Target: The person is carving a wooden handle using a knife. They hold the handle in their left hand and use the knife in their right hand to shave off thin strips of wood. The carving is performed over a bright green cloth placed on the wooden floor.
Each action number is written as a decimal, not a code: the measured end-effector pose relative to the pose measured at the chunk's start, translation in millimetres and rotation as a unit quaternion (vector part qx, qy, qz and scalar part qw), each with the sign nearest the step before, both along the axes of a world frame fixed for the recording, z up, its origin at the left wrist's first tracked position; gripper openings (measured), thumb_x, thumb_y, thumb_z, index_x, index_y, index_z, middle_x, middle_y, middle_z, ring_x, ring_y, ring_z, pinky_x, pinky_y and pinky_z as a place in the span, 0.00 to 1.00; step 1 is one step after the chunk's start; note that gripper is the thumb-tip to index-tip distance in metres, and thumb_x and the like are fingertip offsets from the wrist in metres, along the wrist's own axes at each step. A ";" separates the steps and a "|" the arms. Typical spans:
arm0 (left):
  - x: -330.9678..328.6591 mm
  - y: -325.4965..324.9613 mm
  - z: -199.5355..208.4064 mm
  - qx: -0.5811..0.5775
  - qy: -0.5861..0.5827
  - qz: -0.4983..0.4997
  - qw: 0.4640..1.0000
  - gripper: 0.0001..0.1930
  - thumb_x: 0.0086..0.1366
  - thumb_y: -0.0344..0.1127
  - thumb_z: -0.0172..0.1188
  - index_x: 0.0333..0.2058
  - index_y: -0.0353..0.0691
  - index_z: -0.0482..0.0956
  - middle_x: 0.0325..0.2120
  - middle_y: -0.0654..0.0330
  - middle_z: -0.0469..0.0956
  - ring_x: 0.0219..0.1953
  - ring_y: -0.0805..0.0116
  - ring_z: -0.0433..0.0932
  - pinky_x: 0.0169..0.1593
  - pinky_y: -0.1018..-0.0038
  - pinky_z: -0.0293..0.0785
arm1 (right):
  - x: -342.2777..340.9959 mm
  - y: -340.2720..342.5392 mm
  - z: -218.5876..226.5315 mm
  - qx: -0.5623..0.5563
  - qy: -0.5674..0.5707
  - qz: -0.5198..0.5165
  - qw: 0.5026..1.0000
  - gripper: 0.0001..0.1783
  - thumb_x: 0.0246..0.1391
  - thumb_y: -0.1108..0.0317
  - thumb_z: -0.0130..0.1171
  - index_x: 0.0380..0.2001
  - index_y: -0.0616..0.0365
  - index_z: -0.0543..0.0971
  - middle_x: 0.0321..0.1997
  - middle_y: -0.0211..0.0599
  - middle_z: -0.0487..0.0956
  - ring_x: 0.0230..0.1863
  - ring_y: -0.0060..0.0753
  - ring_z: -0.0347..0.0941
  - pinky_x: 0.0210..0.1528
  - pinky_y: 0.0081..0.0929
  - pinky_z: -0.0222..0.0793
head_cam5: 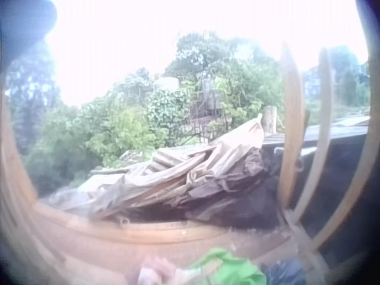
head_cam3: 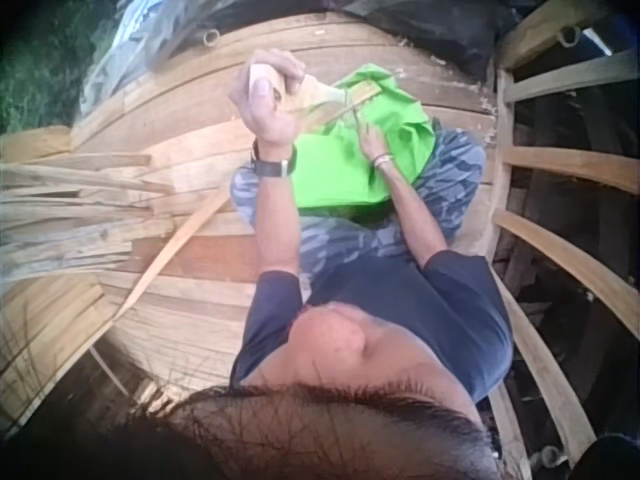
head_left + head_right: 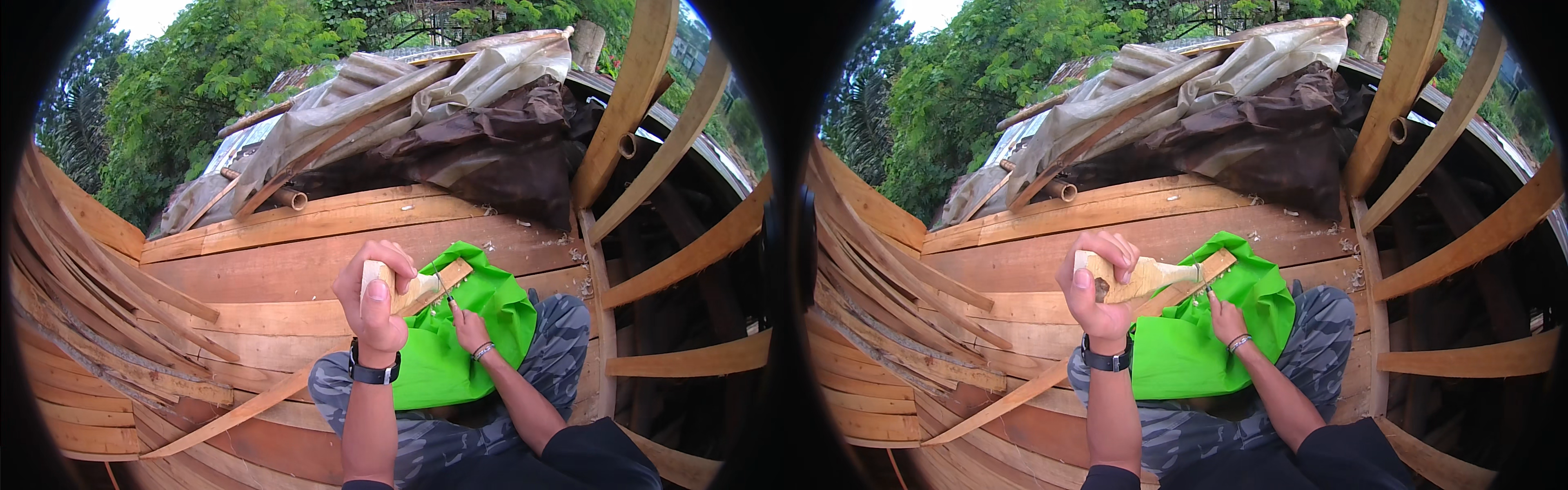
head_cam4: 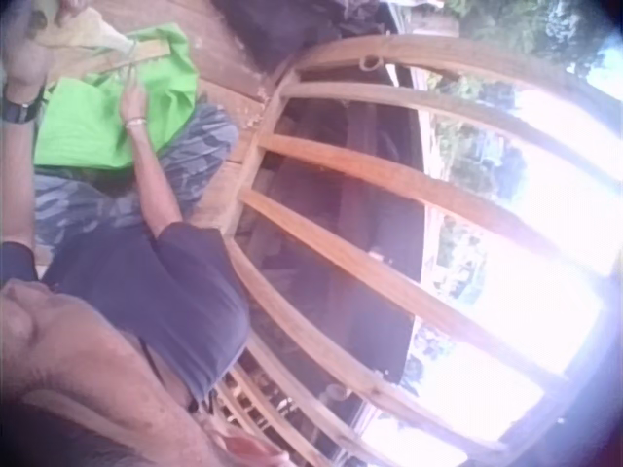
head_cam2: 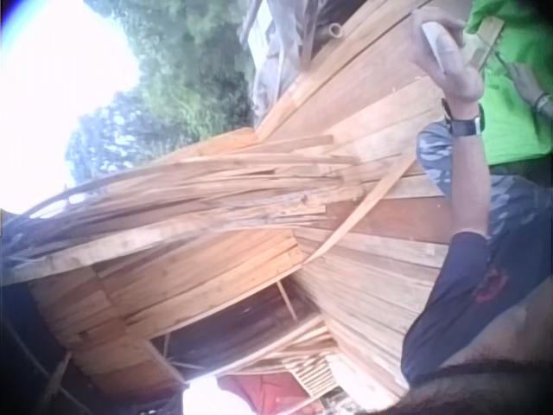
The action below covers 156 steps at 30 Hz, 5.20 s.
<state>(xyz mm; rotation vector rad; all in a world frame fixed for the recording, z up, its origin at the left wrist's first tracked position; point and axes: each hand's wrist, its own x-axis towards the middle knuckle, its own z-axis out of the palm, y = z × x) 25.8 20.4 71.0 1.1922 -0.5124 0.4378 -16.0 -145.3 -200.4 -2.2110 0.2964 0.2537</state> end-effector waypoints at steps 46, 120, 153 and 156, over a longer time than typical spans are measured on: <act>-8.2 -8.6 -3.9 -0.011 -0.029 -0.040 0.999 0.20 0.65 0.51 0.40 0.26 0.38 0.65 0.15 0.64 0.61 0.19 0.75 0.58 0.27 0.76 0.56 | 6.5 11.4 11.4 -0.068 0.007 -0.027 0.997 0.24 0.62 0.51 0.44 0.31 0.65 0.73 0.27 0.59 0.78 0.31 0.62 0.76 0.35 0.53 0.71; -15.5 -19.9 -4.0 -0.012 -0.042 -0.023 0.999 0.21 0.62 0.51 0.42 0.24 0.37 0.63 0.14 0.62 0.59 0.16 0.74 0.56 0.24 0.76 0.53 | 7.5 5.8 61.7 -0.001 0.006 0.054 0.999 0.21 0.64 0.54 0.40 0.36 0.65 0.70 0.28 0.57 0.78 0.32 0.58 0.77 0.35 0.50 0.72; -21.4 -12.5 -10.2 -0.050 -0.029 -0.025 0.998 0.20 0.62 0.51 0.42 0.24 0.38 0.63 0.14 0.62 0.59 0.16 0.74 0.58 0.25 0.77 0.54 | -4.8 -6.1 8.0 -0.039 -0.063 0.024 0.997 0.18 0.64 0.54 0.41 0.38 0.60 0.64 0.24 0.55 0.78 0.27 0.60 0.75 0.29 0.55 0.70; -20.2 -7.5 -7.5 -0.028 -0.041 -0.013 0.999 0.20 0.62 0.51 0.42 0.24 0.38 0.63 0.14 0.63 0.59 0.17 0.74 0.58 0.25 0.77 0.54 | 3.7 11.0 8.1 -0.023 -0.049 0.018 0.998 0.18 0.64 0.54 0.40 0.38 0.61 0.65 0.25 0.55 0.78 0.27 0.60 0.76 0.30 0.55 0.70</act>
